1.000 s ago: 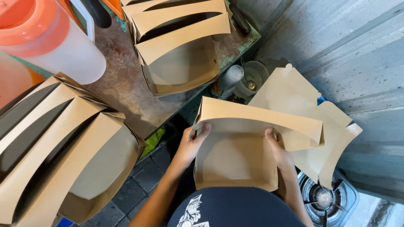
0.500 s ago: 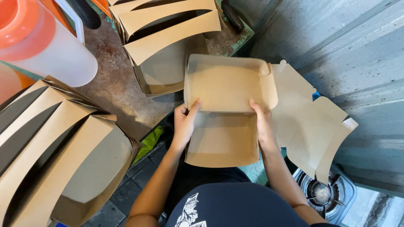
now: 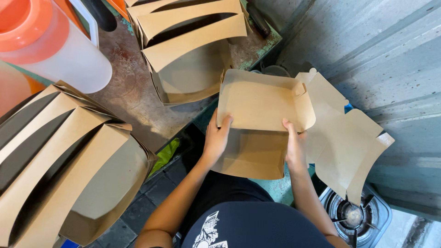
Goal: The person folds flat cardboard sheets into small paper boxes by hand, tucking flaps and creasing edges to form the box shape. They place each completed box on a stack on the counter and repeat the process with additional sheets.
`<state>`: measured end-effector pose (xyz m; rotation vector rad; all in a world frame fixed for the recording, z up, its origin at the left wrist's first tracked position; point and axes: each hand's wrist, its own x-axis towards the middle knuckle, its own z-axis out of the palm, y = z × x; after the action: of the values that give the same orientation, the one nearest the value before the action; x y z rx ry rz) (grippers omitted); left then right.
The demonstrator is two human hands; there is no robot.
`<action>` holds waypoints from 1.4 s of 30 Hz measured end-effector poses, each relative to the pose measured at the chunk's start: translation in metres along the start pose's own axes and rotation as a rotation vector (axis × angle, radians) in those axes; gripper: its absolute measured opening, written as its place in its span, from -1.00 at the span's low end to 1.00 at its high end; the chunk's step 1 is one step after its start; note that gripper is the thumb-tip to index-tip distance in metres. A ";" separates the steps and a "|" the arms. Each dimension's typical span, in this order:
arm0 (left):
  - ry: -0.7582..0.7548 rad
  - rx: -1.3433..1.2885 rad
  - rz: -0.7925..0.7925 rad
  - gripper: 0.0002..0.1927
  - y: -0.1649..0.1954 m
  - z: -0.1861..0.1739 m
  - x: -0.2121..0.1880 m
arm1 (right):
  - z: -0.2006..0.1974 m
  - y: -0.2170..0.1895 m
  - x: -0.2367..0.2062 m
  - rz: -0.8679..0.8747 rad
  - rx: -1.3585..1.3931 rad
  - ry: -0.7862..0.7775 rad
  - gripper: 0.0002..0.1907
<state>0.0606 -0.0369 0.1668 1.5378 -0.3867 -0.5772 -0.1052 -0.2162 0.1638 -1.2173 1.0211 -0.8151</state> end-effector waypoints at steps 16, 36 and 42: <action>-0.125 -0.113 0.671 -0.59 0.111 -0.085 0.010 | 0.038 -0.035 0.059 -0.643 0.273 -0.279 -0.75; 0.559 0.124 0.953 -0.40 0.044 -0.127 0.095 | 0.206 -0.065 0.101 -0.655 0.165 -0.581 -0.76; 0.628 0.129 0.916 -0.37 0.044 -0.135 0.110 | 0.212 -0.078 0.098 -0.821 -0.082 -0.532 -0.76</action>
<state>0.2320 0.0076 0.1950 1.3890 -0.5803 0.6398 0.1293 -0.2464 0.2307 -1.8313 0.0899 -0.9834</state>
